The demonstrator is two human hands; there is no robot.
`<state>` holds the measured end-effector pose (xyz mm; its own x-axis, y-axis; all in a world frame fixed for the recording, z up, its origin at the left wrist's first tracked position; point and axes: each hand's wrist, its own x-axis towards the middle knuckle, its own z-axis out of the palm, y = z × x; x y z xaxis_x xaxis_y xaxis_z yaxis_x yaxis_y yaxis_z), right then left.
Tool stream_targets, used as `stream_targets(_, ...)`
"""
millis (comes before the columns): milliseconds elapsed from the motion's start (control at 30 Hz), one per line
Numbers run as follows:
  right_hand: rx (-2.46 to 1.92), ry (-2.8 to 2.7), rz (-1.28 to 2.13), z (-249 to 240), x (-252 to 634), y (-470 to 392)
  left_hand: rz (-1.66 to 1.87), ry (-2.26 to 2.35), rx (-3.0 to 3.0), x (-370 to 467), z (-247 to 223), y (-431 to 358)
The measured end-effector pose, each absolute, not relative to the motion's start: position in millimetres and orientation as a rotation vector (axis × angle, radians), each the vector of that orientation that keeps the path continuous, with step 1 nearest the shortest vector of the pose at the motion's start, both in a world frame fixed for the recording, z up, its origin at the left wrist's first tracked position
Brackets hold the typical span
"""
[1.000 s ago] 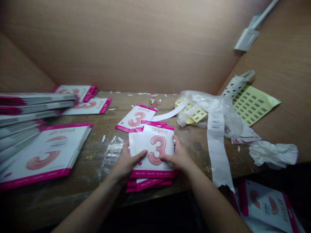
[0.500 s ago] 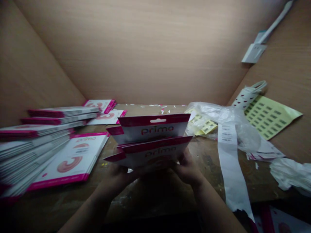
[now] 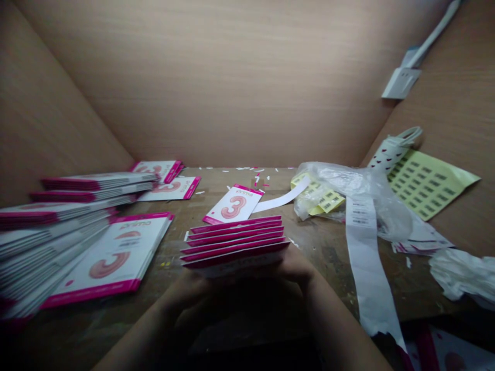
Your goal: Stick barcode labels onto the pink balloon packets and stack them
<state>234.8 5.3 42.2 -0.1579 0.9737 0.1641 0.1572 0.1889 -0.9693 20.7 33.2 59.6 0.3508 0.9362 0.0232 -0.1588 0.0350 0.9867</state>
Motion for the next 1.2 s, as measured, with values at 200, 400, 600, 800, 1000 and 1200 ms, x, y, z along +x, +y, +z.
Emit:
stream_targets(200, -1.066, -1.392, 1.178, 38, 225, 10, 1.010, 0.867, 1.433, 14, 54, 30)
stream_targets(400, -0.868, -1.154, 1.474, 45, 175, -7, 1.115, 1.145, 1.179, -11, 59, 9)
stream_targets(600, -1.268, -2.149, 1.105, 55, 207, 71, 1.065, 1.173, 0.696, -38, 57, 6)
stream_targets(800, -2.074, -2.504, 0.190, 53, 296, 177, 1.007, 1.122, 0.406, -63, 50, 2)
stream_targets(1000, -2.170, -2.697, 0.112, 70, 317, 186, 1.049, 1.202, 0.313, -74, 58, -1)
stream_targets(1200, -2.111, -2.623, 0.256, 92, 315, 175, 1.070, 1.251, 0.334, -73, 60, 6)
